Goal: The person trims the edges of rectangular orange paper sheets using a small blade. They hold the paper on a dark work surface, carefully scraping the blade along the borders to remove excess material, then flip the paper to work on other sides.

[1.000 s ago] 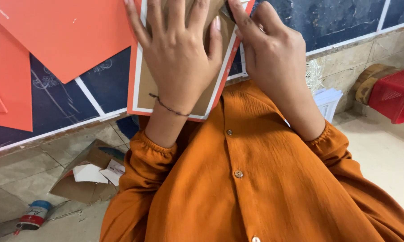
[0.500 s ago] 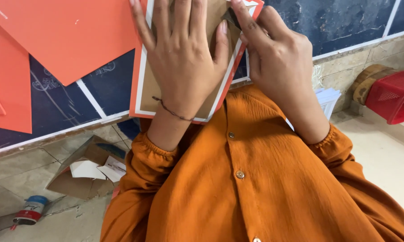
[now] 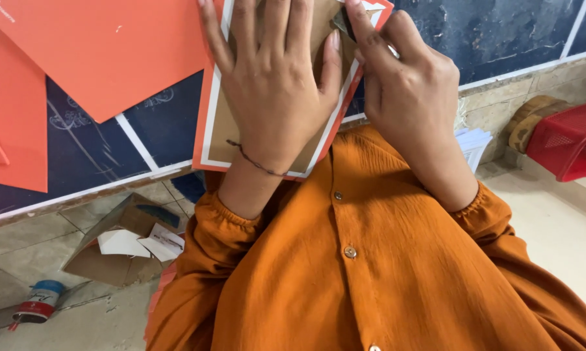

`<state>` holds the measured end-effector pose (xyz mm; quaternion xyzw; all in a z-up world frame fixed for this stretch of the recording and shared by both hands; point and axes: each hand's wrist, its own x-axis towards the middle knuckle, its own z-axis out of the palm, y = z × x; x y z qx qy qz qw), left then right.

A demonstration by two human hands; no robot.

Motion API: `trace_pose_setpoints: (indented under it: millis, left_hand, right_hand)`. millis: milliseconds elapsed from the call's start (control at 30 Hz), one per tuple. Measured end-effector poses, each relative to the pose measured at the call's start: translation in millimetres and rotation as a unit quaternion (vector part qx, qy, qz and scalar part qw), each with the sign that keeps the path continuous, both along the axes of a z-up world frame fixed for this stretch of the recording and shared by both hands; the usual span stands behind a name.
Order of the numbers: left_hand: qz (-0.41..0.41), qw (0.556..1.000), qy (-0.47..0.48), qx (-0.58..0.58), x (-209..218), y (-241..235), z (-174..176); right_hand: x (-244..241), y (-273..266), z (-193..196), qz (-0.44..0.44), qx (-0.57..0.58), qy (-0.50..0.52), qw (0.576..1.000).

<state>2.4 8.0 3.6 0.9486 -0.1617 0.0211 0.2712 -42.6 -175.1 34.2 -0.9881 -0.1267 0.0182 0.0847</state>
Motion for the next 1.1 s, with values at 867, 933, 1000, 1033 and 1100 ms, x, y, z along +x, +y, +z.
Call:
trace_pose_setpoints:
  millis: [867,933,1000,1033,1100]
  left_hand:
    - [0.017,1.0,0.005,0.024,-2,-1,-7]
    - [0.02,0.999,0.005,0.032,-4,-1,-11]
    - [0.023,0.999,0.006,0.042,-4,1,-11]
    - [0.016,0.999,0.013,0.047,-3,1,-9]
    - [0.007,0.998,0.023,0.051,-3,2,-6]
  right_hand:
    - [8,9,1,-0.013,0.021,-0.022,0.999]
    - [3,11,-3,-0.015,0.008,-0.033,0.999]
    - [2,14,-7,-0.017,-0.003,-0.044,0.999]
    - [3,15,-8,-0.023,-0.006,-0.051,0.998]
    - [2,19,-11,-0.031,-0.01,-0.054,0.998]
